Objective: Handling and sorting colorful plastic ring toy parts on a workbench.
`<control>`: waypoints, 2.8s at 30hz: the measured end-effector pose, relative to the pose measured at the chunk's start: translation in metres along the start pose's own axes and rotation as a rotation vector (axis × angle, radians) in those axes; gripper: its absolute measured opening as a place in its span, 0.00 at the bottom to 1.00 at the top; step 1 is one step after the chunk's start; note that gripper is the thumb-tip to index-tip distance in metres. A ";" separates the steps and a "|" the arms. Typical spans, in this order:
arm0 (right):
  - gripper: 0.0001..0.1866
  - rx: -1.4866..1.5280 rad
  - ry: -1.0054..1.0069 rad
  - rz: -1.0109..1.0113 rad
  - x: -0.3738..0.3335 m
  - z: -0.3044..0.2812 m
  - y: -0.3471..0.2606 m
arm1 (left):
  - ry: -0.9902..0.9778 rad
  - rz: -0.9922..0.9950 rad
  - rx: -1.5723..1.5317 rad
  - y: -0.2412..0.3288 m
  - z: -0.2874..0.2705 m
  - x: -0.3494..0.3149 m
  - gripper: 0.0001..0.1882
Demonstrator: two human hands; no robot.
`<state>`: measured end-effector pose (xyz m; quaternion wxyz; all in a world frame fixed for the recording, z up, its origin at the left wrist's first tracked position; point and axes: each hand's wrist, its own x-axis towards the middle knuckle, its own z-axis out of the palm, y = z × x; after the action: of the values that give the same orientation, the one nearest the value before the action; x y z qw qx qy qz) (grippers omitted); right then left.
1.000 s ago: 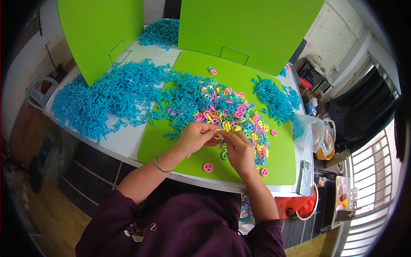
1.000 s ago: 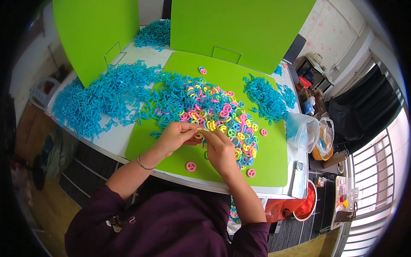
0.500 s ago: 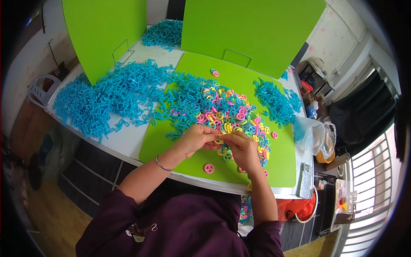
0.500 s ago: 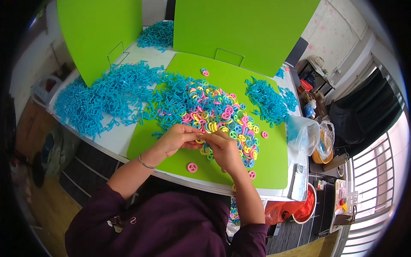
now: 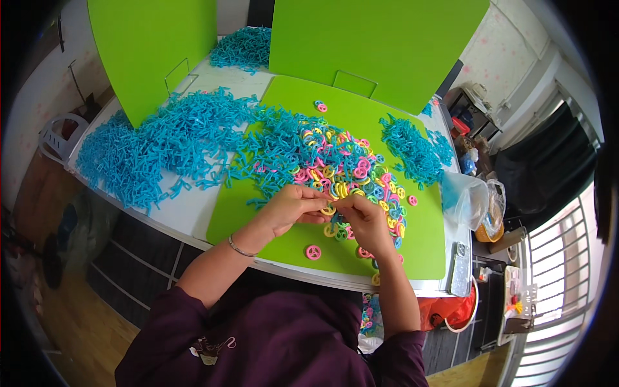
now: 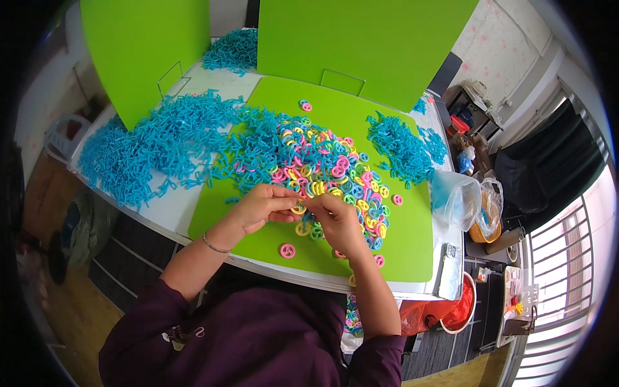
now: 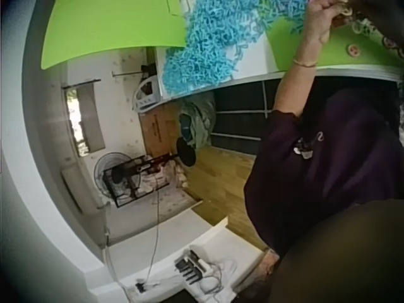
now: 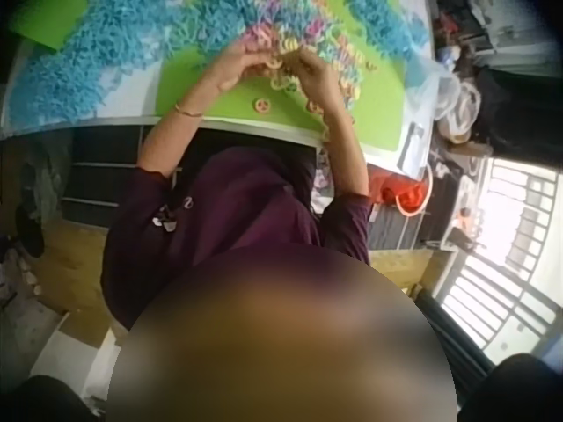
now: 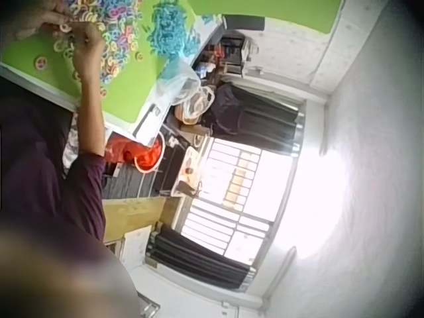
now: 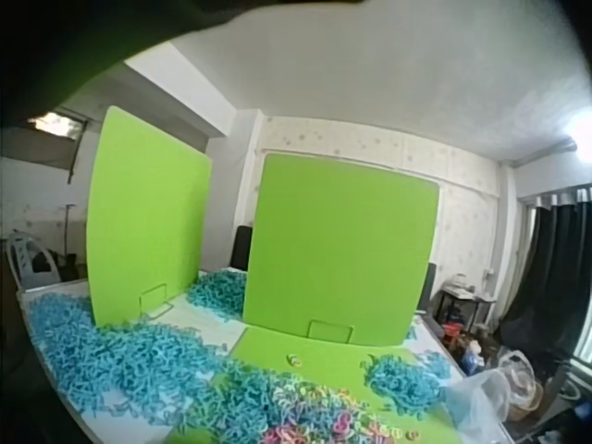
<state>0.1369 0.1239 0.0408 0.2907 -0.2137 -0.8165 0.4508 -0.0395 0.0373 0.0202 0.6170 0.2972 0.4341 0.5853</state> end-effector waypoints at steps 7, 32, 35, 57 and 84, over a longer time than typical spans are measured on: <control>0.10 -0.137 -0.102 -0.118 -0.001 -0.006 -0.010 | 0.009 -0.067 0.055 0.004 -0.001 -0.002 0.11; 0.07 0.806 -0.075 0.467 0.002 -0.016 0.008 | -0.063 0.073 0.250 0.017 0.000 -0.005 0.16; 0.06 0.702 -0.021 0.448 -0.007 -0.028 -0.008 | 0.111 0.190 0.435 0.014 -0.007 -0.003 0.13; 0.11 -0.148 -0.208 0.022 -0.070 -0.075 -0.048 | 0.378 0.660 1.359 -0.006 -0.021 0.005 0.20; 0.13 0.232 0.289 0.174 0.008 -0.016 0.011 | 0.216 0.762 1.483 -0.017 0.007 0.001 0.20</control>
<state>0.1423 0.1443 0.0407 0.3872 -0.3110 -0.6873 0.5301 -0.0250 0.0371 0.0080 -0.0228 0.6943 0.6328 0.3419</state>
